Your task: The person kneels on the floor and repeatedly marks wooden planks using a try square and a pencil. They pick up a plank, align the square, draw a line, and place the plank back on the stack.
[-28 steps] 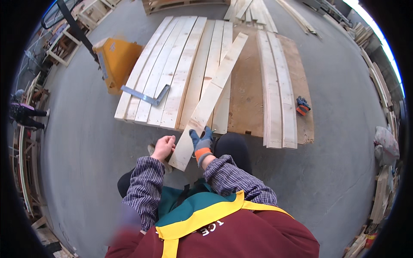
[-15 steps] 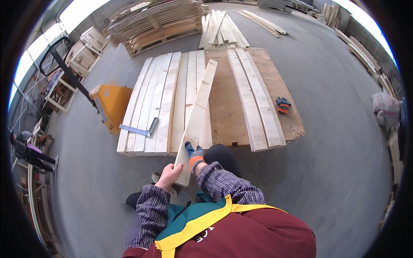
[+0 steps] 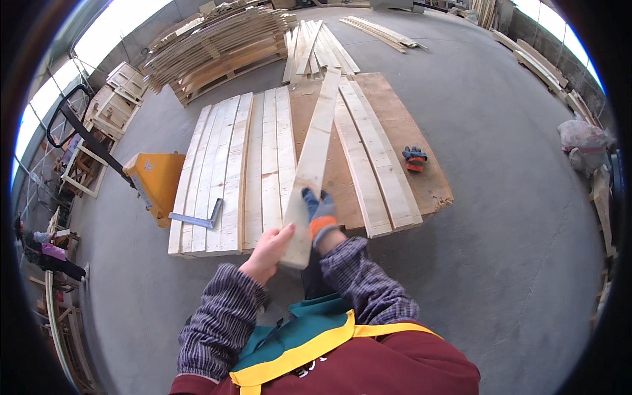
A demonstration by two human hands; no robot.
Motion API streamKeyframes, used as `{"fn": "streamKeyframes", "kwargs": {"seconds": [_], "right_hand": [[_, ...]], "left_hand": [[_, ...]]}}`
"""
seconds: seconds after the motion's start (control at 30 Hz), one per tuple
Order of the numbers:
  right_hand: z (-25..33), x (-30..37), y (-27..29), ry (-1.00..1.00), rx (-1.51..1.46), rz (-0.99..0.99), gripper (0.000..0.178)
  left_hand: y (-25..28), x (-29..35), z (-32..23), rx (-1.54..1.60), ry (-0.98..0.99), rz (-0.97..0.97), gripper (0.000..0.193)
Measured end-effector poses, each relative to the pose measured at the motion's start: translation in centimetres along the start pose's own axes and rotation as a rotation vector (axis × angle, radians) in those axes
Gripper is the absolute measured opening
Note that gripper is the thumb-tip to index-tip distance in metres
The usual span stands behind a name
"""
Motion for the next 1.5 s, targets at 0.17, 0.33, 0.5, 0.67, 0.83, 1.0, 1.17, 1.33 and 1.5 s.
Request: {"fn": "streamKeyframes", "kwargs": {"seconds": [0.17, 0.33, 0.5, 0.67, 0.83, 1.0, 1.17, 1.33, 1.5], "right_hand": [[7.4, -9.2, 5.4, 0.237, 0.168, 0.163, 0.038], [8.4, -19.5, 12.5, 0.092, 0.548, 0.144, 0.052], [8.0, -24.0, 19.8, 0.103, 0.649, 0.254, 0.040], [6.7, -22.1, 25.1, 0.189, 0.652, 0.308, 0.038], [3.7, -21.0, 26.6, 0.293, 0.619, 0.309, 0.046], [0.3, -21.3, 27.8, 0.470, 0.843, 0.216, 0.072], [-0.2, -22.1, 28.3, 0.480, 0.925, 0.251, 0.077], [-0.6, -21.9, 26.1, 0.257, 0.666, 0.314, 0.064], [-1.7, -20.0, 23.2, -0.067, 0.231, 0.346, 0.043]], "left_hand": [[-13.4, -1.2, -1.2, 0.238, 0.104, 0.203, 0.046], [-21.0, -1.0, -0.6, -0.082, 0.154, 0.205, 0.051], [-12.1, -1.5, 1.7, 0.056, 0.150, 0.241, 0.042], [7.0, -0.7, 5.4, 0.454, 0.097, -0.217, 0.027], [19.3, 2.2, 13.2, 0.219, 0.297, -0.649, 0.023], [17.5, 2.1, 19.0, -0.061, 0.424, -0.486, 0.029], [13.7, 1.2, 20.6, -0.046, 0.427, -0.375, 0.032], [13.8, 1.6, 20.6, -0.041, 0.401, -0.386, 0.032], [15.7, 3.1, 21.5, -0.069, 0.423, -0.444, 0.032]]}}
Point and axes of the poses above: each hand's wrist, its own x-axis away from the middle knuckle, its own y-axis out of the back of the hand, z = x × y, the point moved 9 cm from there along -x, towards the middle knuckle, and after that the axes turned 15 degrees about -z, right-handed, at the moved point
